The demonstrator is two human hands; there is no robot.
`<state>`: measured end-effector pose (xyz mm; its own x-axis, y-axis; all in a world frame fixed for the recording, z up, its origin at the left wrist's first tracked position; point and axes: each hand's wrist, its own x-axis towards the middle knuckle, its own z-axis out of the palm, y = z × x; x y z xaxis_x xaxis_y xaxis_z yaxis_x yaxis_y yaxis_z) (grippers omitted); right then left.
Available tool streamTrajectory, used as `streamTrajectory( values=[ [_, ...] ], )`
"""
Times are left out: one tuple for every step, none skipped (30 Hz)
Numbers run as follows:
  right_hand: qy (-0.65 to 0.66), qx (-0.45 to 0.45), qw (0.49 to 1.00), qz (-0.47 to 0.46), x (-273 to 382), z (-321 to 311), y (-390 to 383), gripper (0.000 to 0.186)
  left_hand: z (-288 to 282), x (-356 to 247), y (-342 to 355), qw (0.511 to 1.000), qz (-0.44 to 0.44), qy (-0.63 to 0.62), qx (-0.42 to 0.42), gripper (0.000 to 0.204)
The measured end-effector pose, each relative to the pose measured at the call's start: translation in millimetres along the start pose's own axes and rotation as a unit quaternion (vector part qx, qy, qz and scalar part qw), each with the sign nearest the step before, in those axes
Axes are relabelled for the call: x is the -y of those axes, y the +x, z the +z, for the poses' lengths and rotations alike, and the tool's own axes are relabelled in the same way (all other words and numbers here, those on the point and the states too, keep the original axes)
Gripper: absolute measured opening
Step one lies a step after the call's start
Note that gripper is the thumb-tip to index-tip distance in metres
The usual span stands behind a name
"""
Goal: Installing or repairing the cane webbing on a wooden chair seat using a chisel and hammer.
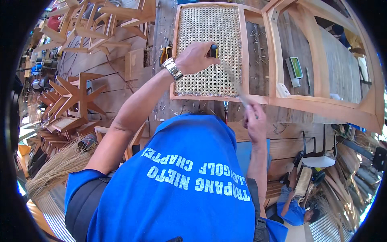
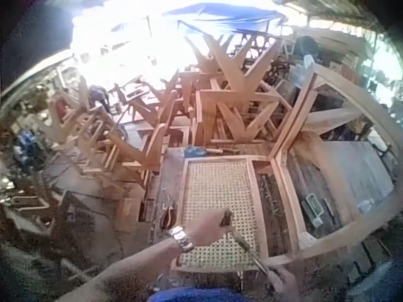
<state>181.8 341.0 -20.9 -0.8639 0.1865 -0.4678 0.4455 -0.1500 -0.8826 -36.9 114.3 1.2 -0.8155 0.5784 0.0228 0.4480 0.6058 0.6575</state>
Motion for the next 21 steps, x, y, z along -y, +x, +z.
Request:
streamTrajectory(
  values=[
    [-0.003, 0.000, 1.000, -0.002, -3, 0, -1, 0.028, -3, -1, -1, 1.000, -0.001, 0.009, -0.002, 0.034],
    [0.041, 0.004, 0.999, 0.000, -5, 1, -4, 0.028, -6, 0, -1, 0.999, -0.028, -0.034, 0.006, 0.036],
    [0.086, 0.008, 0.996, 0.002, -5, 2, -5, 0.029, -9, 1, 0, 0.999, -0.027, -0.036, 0.004, 0.036],
    [0.081, 0.010, 0.997, 0.001, -3, 2, -5, 0.029, -12, 3, 0, 0.999, -0.035, -0.032, -0.022, 0.036],
    [0.109, -0.017, 0.994, -0.012, -1, 2, -3, 0.029, -15, 3, 0, 0.998, -0.044, -0.028, -0.048, 0.037],
    [0.137, -0.045, 0.989, -0.024, 1, 2, -2, 0.029, -16, 1, 1, 0.998, -0.029, 0.000, -0.050, 0.038],
    [0.134, -0.041, 0.990, -0.026, 2, 2, -1, 0.029, -12, 3, 1, 0.998, -0.031, -0.001, -0.055, 0.038],
    [0.132, -0.044, 0.990, -0.035, 2, 3, 2, 0.029, -5, 8, 3, 0.998, -0.024, -0.011, -0.050, 0.038],
    [0.130, -0.047, 0.989, -0.044, 3, 4, 5, 0.028, 2, 14, 4, 0.999, -0.018, -0.021, -0.045, 0.039],
    [0.129, -0.047, 0.989, -0.046, 1, 10, 6, 0.028, 4, 12, 5, 0.999, -0.003, -0.008, -0.046, 0.038],
    [0.106, -0.065, 0.991, -0.049, -2, 18, 6, 0.028, 4, 12, 4, 0.999, -0.002, -0.008, -0.047, 0.038],
    [0.083, -0.083, 0.992, -0.052, -3, 23, 5, 0.027, 5, 13, 2, 0.999, 0.006, -0.007, -0.049, 0.038],
    [0.083, -0.083, 0.992, -0.054, -2, 21, 3, 0.027, 4, 13, 2, 0.999, 0.013, -0.006, -0.052, 0.038],
    [0.050, -0.025, 0.998, -0.032, 0, 19, 0, 0.027, 2, 13, 1, 0.998, 0.020, -0.004, -0.055, 0.038],
    [0.017, 0.034, 0.999, -0.010, 1, 16, -2, 0.027, 0, 13, 2, 0.998, 0.022, -0.004, -0.056, 0.038],
    [0.017, 0.033, 0.999, -0.011, 2, 15, -3, 0.027, -6, 9, 2, 0.997, 0.003, -0.016, -0.075, 0.039],
    [0.053, 0.001, 0.998, -0.035, 2, 14, -3, 0.028, -9, 7, 2, 0.995, -0.017, -0.029, -0.095, 0.039],
    [0.090, -0.030, 0.994, -0.059, 3, 15, -3, 0.028, -7, 13, 5, 0.995, -0.025, -0.032, -0.089, 0.040],
    [0.090, -0.029, 0.994, -0.061, 6, 16, -1, 0.028, -7, 14, 9, 0.995, -0.024, -0.032, -0.091, 0.040],
    [0.094, -0.046, 0.992, -0.065, 10, 19, 3, 0.028, -6, 15, 13, 0.996, -0.021, -0.015, -0.083, 0.041],
    [0.099, -0.062, 0.991, -0.068, 13, 22, 7, 0.028, -6, 16, 16, 0.997, -0.019, 0.002, -0.075, 0.042]
  ],
)
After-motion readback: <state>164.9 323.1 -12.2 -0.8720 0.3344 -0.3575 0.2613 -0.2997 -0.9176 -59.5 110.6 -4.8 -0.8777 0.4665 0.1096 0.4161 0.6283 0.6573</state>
